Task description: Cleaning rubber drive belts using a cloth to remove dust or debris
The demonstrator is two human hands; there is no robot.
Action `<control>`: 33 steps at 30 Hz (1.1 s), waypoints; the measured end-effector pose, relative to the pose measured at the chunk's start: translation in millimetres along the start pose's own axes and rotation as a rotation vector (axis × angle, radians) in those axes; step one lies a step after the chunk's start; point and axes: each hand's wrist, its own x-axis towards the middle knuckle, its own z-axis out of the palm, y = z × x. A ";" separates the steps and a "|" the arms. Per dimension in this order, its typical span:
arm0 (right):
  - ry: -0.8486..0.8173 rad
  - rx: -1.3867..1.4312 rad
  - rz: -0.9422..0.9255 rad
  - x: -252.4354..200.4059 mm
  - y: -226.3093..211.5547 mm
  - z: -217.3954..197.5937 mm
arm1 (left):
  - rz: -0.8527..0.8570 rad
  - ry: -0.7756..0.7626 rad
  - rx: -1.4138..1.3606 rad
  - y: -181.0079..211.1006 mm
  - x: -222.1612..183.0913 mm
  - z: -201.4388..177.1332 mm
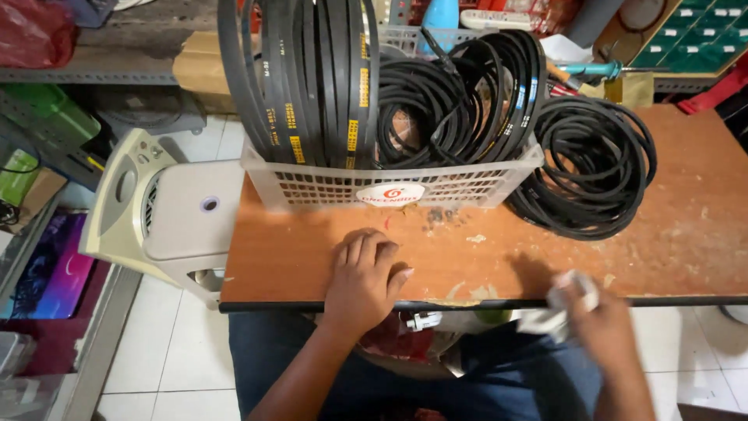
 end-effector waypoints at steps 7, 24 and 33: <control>-0.072 -0.031 -0.566 -38.0 -44.7 45.0 | -0.048 -0.043 0.127 4.0 -0.7 5.1; -0.069 -0.471 -0.474 215.0 -292.7 89.2 | -0.141 -0.119 0.135 5.8 2.2 3.6; -0.307 -0.852 -0.105 186.1 -353.6 91.6 | -0.201 -0.276 0.153 5.1 6.4 3.2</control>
